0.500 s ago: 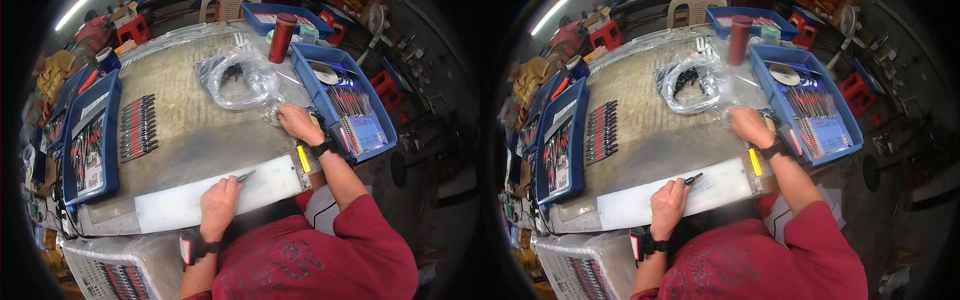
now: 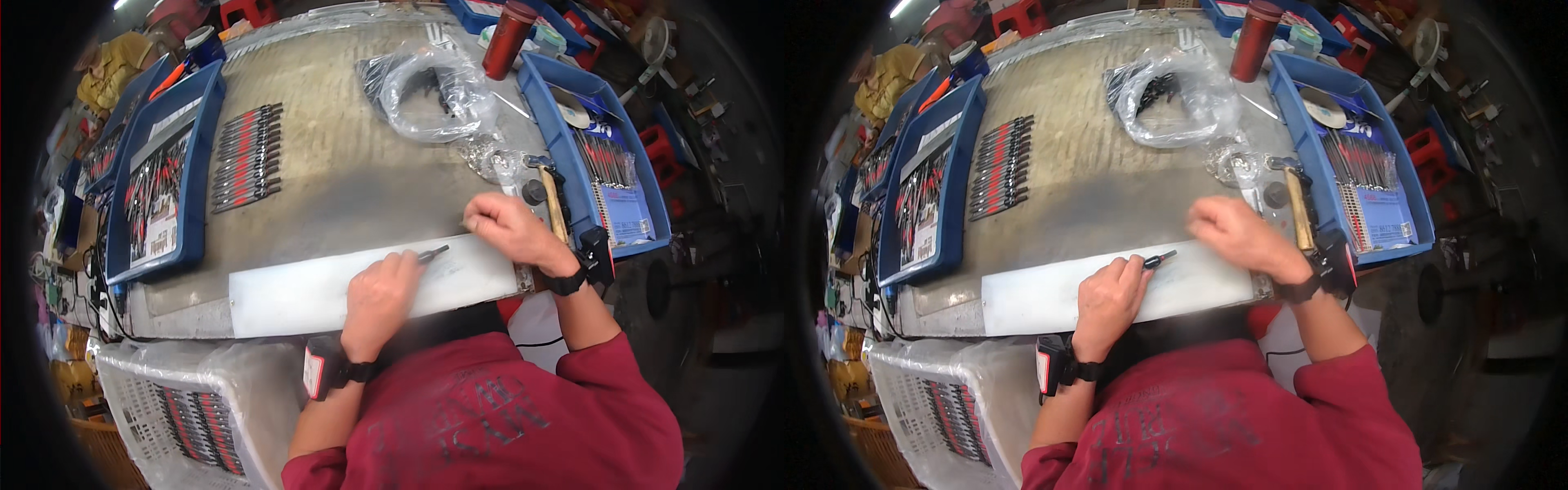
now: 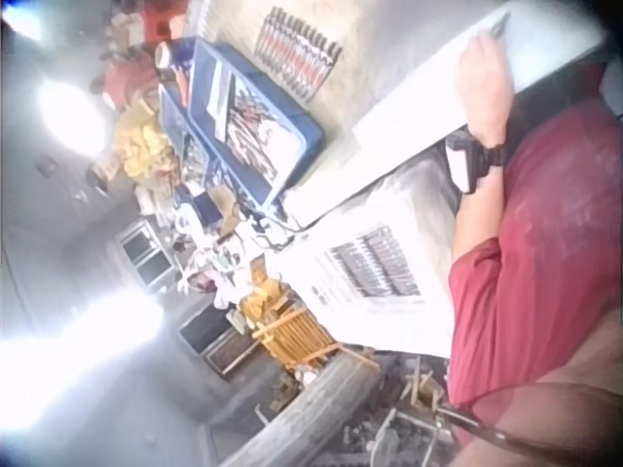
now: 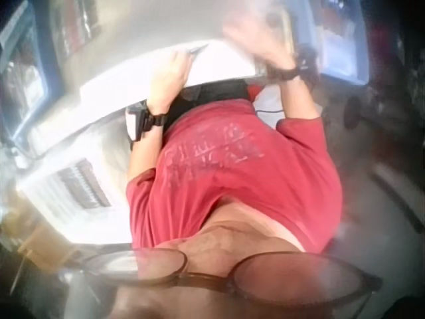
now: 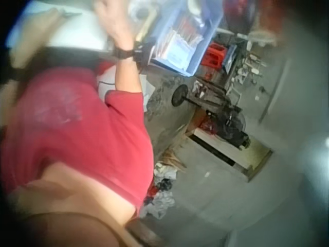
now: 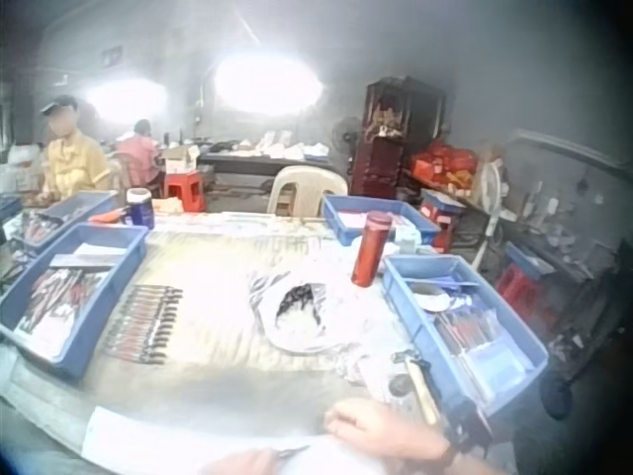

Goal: The person repeatedly picks small black components from a plastic bag and inserts them into metal shafts with red bands. Each assembled unit is placed in a blue tray on the workbench. The process is repeated multiple times throughout the clip.

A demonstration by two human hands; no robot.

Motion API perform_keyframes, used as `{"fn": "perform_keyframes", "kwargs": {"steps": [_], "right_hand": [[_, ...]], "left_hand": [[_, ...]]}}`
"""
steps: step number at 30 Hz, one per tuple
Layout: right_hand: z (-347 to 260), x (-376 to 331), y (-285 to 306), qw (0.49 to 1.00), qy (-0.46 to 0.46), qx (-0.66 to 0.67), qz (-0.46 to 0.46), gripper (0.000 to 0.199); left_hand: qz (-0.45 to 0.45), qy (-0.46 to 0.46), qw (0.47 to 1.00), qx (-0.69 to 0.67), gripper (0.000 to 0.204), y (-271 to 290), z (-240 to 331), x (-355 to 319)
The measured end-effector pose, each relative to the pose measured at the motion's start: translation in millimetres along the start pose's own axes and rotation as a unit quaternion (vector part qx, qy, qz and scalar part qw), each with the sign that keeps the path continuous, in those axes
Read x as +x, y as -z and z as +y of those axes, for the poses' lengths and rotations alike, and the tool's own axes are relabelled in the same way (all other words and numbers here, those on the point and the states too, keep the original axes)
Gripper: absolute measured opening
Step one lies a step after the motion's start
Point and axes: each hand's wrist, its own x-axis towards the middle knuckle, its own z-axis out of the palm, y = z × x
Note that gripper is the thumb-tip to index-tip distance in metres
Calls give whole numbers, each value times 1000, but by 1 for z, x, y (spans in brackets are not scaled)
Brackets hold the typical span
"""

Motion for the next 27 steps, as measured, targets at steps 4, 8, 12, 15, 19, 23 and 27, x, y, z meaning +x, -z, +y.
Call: {"fn": "perform_keyframes", "kwargs": {"steps": [4,8,12,15,19,23,27], "right_hand": [[-16,-2,-22,997,44,-37,-52,21],[-19,0,-32,994,66,-68,-56,19],[-17,2,-37,993,66,-79,-56,18],[-15,4,-39,993,54,-85,-56,18],[-14,5,-40,994,40,-86,-56,18],[-12,6,-42,993,42,-99,-56,17],[-11,7,-44,991,38,-113,-53,15]], "left_hand": [[1,-5,1000,-10,17,0,0,0],[-1,-11,1000,-3,18,0,0,-1],[-7,-12,1000,7,18,0,1,-1],[-11,-15,1000,12,19,0,1,-1],[-8,-19,1000,11,19,0,1,-1],[-13,-25,999,20,19,0,0,-2],[-17,-25,999,27,19,-1,0,-2]]}}
